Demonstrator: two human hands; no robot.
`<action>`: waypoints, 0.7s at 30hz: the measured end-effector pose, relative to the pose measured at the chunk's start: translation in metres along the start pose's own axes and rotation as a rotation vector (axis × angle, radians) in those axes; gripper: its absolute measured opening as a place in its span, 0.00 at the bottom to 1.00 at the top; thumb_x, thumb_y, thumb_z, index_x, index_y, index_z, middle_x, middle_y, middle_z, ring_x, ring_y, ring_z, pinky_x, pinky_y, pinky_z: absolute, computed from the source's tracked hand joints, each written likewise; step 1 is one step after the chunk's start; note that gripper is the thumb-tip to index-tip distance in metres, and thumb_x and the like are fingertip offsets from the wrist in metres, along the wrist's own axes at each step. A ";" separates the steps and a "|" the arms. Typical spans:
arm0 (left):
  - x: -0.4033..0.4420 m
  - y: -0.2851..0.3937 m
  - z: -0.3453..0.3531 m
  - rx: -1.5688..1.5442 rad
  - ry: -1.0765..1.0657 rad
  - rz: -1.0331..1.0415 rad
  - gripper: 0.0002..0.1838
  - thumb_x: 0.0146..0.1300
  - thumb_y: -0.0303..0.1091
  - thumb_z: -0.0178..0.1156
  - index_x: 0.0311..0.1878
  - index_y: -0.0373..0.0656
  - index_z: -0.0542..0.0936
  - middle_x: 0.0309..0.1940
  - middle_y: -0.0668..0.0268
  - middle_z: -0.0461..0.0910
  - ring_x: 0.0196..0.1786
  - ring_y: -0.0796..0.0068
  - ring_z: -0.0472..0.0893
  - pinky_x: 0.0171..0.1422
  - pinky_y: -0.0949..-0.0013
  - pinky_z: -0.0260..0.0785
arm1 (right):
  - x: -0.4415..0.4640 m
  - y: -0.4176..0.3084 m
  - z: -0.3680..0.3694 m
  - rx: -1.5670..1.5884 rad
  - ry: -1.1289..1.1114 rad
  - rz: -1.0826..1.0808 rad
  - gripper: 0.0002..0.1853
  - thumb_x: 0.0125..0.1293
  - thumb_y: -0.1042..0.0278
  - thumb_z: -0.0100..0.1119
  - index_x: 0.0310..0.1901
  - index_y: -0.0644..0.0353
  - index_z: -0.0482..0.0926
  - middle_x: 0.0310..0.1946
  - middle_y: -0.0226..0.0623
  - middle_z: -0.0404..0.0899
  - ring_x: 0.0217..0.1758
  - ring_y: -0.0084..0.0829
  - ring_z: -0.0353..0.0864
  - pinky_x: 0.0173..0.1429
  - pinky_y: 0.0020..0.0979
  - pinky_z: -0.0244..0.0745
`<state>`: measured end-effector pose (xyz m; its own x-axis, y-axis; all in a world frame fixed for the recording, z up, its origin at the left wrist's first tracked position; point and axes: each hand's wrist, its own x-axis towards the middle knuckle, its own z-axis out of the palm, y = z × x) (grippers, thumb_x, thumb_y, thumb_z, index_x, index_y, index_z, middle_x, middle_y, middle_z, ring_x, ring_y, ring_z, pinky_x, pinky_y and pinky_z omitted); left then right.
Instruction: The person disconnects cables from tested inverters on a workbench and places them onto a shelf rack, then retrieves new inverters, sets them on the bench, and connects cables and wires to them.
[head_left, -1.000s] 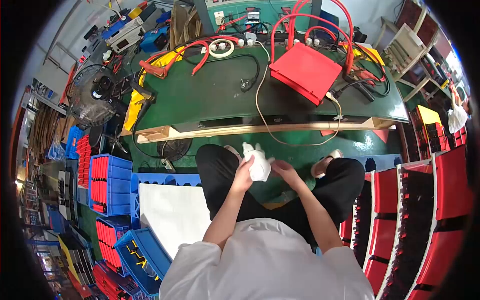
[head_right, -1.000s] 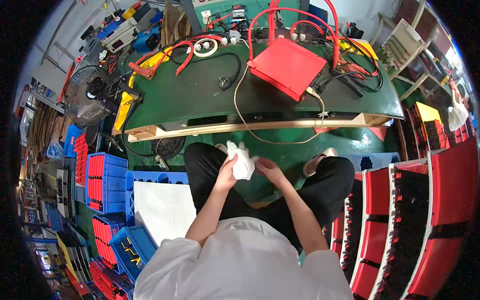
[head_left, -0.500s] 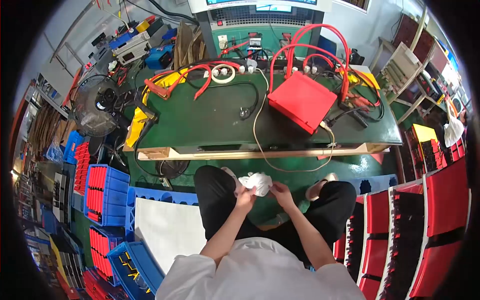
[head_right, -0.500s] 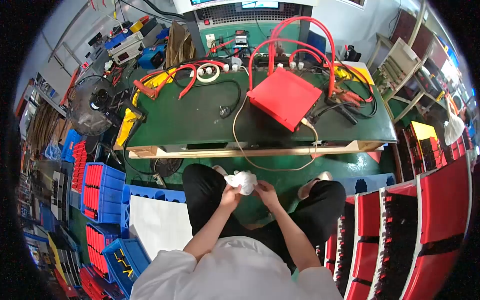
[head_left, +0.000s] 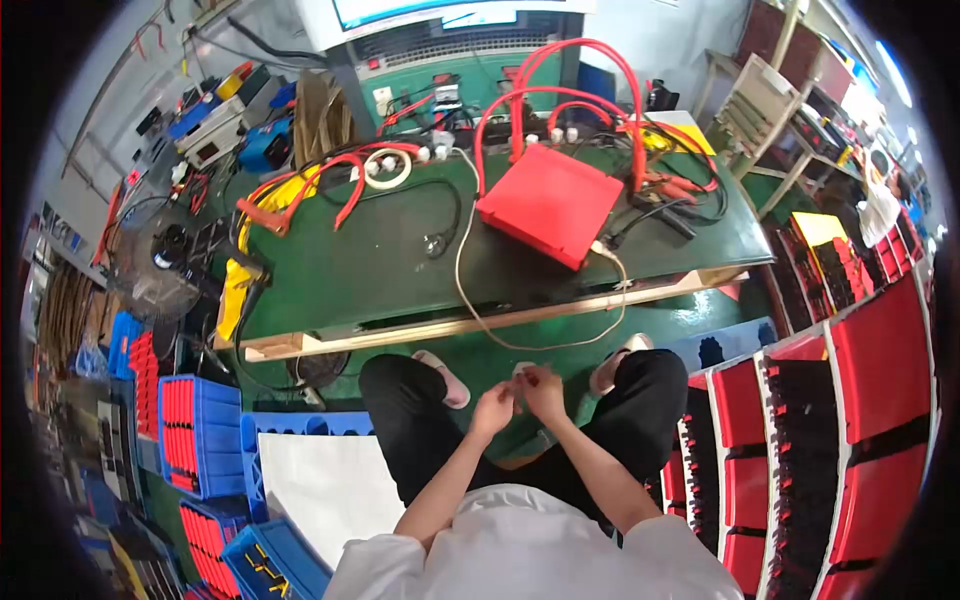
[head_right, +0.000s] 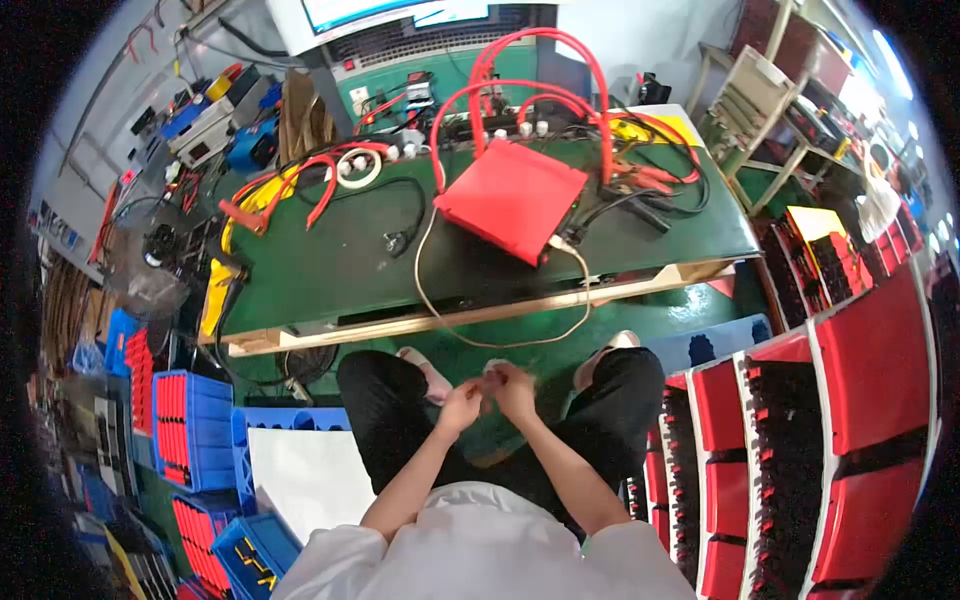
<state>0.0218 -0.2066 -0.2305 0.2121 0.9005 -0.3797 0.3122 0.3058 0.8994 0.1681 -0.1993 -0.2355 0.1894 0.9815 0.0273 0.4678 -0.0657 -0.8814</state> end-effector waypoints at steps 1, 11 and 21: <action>0.004 0.002 0.004 0.067 -0.003 -0.032 0.19 0.78 0.34 0.46 0.65 0.44 0.77 0.29 0.65 0.84 0.33 0.72 0.83 0.42 0.66 0.75 | 0.000 -0.003 -0.002 -0.017 0.017 -0.041 0.11 0.67 0.68 0.61 0.44 0.65 0.85 0.34 0.49 0.86 0.36 0.48 0.87 0.43 0.41 0.81; 0.043 0.004 0.004 -0.574 -0.181 -0.411 0.11 0.71 0.31 0.46 0.44 0.41 0.79 0.18 0.67 0.73 0.14 0.76 0.69 0.14 0.67 0.54 | 0.000 -0.016 -0.017 -0.089 -0.098 -0.129 0.11 0.68 0.70 0.58 0.48 0.63 0.81 0.41 0.48 0.83 0.45 0.48 0.85 0.50 0.41 0.79; 0.079 -0.041 0.028 -0.750 0.364 -0.181 0.11 0.70 0.31 0.53 0.42 0.37 0.83 0.33 0.60 0.84 0.34 0.65 0.85 0.31 0.60 0.76 | -0.001 0.006 0.009 0.082 -0.368 0.193 0.14 0.61 0.60 0.64 0.41 0.63 0.79 0.34 0.43 0.83 0.36 0.32 0.79 0.43 0.36 0.74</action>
<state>0.0516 -0.1569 -0.3035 -0.1328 0.8218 -0.5541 -0.4107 0.4632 0.7854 0.1629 -0.1991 -0.2451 -0.0608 0.9524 -0.2987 0.3810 -0.2544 -0.8889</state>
